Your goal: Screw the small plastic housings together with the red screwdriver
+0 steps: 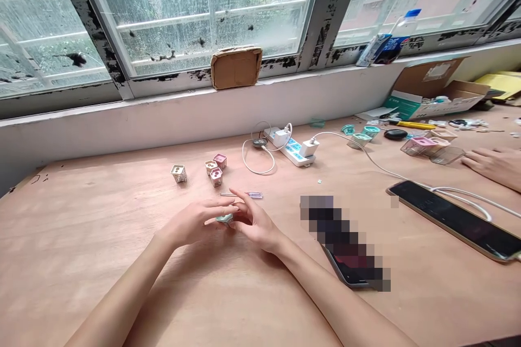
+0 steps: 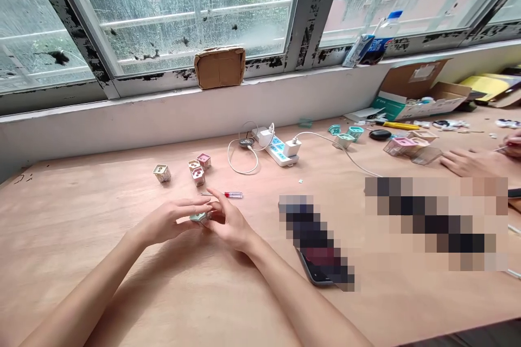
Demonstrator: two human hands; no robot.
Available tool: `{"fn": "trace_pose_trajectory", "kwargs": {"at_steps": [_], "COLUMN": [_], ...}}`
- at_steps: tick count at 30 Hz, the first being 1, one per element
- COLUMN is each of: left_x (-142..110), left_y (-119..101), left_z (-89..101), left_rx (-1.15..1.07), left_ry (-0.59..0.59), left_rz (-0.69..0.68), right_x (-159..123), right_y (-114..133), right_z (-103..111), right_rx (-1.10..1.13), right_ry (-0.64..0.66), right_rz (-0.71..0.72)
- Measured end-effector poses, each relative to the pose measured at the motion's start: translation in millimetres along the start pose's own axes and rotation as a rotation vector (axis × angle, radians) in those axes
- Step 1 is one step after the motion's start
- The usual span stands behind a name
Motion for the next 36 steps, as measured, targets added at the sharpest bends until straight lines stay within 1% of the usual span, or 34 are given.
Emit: {"fn": "trace_pose_trajectory", "kwargs": {"at_steps": [3, 8, 12, 16, 18, 21, 24, 26, 28, 30, 33, 35, 36], "left_x": [2, 2, 0, -1, -2, -6, -12, -18, -23, -27, -32, -37, -38], "left_y": [1, 5, 17, 28, 33, 45, 62, 75, 88, 95, 96, 88, 83], "left_z": [-3.7, -12.1, -15.7, -11.9, -7.9, 1.1, 11.1, 18.8, 25.7, 30.8, 38.1, 41.7, 41.8], "left_rx": [-0.042, -0.121, -0.167, -0.268, -0.279, -0.216, -0.048, 0.078, 0.171, 0.236, 0.301, 0.321, 0.326], "left_ry": [-0.023, -0.127, -0.195, -0.282, -0.322, -0.375, -0.436, -0.517, -0.602, -0.671, -0.773, -0.835, -0.846], "left_rz": [0.034, -0.017, 0.006, 0.070, 0.094, 0.135, 0.191, 0.245, 0.297, 0.332, 0.355, 0.325, 0.287], "right_x": [0, 0, 0, 0, 0, -2, -4, -5, -4, -3, -2, -3, -3], "right_y": [-4, -9, -11, -9, -8, -7, -4, 0, 5, 8, 12, 15, 17], "right_z": [2, 5, 7, 6, 7, 16, 26, 30, 30, 28, 23, 20, 17], "right_rx": [0.085, 0.116, 0.027, -0.058, -0.103, -0.214, -0.328, -0.378, -0.404, -0.426, -0.487, -0.518, -0.520], "right_ry": [-0.043, -0.065, -0.099, -0.082, -0.090, -0.148, -0.200, -0.222, -0.214, -0.184, -0.149, -0.143, -0.141], "right_rz": [-0.038, -0.063, -0.033, -0.010, -0.003, 0.004, -0.002, -0.014, -0.019, -0.009, 0.028, 0.048, 0.050]}}
Point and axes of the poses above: each hand's wrist, its own x-axis towards the middle knuckle, its own z-axis out of the back of the hand, y = z × x, the point moved 7 cm from there along x, towards the middle knuckle, and after that the axes turned 14 degrees about z, right-handed, at the moved point
